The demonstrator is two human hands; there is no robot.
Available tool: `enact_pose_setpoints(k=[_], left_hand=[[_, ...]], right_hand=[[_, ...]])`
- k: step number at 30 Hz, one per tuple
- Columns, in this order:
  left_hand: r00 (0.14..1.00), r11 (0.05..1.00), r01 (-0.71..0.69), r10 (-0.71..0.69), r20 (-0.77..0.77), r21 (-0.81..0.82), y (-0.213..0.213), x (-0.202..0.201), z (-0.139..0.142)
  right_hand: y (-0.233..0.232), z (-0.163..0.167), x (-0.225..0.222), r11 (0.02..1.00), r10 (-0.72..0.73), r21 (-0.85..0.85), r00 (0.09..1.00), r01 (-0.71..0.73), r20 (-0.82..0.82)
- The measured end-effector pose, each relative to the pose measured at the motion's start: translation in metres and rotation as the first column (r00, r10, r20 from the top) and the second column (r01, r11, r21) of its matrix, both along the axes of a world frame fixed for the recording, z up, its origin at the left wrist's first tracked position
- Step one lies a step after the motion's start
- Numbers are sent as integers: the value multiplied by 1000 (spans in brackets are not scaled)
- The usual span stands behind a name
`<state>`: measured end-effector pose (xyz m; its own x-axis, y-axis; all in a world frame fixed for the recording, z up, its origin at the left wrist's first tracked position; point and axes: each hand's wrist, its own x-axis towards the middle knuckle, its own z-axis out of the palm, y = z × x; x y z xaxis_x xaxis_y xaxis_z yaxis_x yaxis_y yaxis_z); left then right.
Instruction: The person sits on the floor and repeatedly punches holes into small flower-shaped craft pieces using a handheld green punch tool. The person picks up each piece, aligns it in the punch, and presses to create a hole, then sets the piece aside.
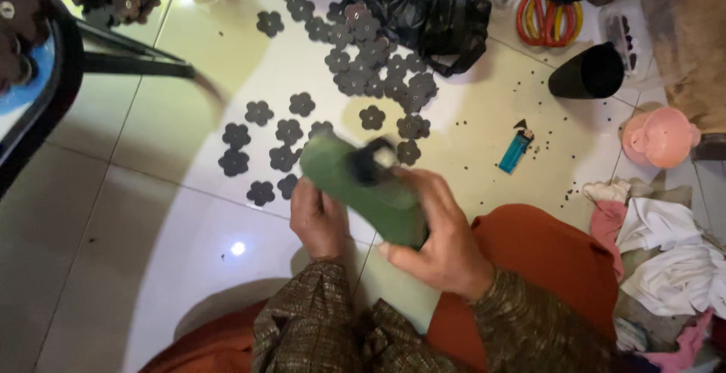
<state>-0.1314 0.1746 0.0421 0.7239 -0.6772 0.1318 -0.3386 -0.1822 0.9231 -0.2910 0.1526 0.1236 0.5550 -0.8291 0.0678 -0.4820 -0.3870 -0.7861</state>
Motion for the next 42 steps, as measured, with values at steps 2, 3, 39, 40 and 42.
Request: enact_pose_setpoints(k=[2, 3, 39, 40, 42], left_hand=[[998, 999, -38, 38, -52, 8, -1, 3, -1], [975, 995, -98, 91, -204, -27, -3, 5, -2], [810, 876, -448, 314, -494, -178, 5, 23, -22], [806, 869, -457, 315, -502, -188, 5, 22, -22], [802, 861, -466, 314, -508, -203, 5, 21, -23]], right_hand=[[-1, -1, -3, 987, -67, 157, 987, 43, 148], [-5, -3, -4, 973, -103, 226, 969, 51, 224], [-21, -28, 3, 713, -338, 671, 939, 205, 72], [-21, -27, 3, 715, -336, 666, 940, 212, 62], [-22, -26, 3, 721, -332, 656, 942, 226, 41]])
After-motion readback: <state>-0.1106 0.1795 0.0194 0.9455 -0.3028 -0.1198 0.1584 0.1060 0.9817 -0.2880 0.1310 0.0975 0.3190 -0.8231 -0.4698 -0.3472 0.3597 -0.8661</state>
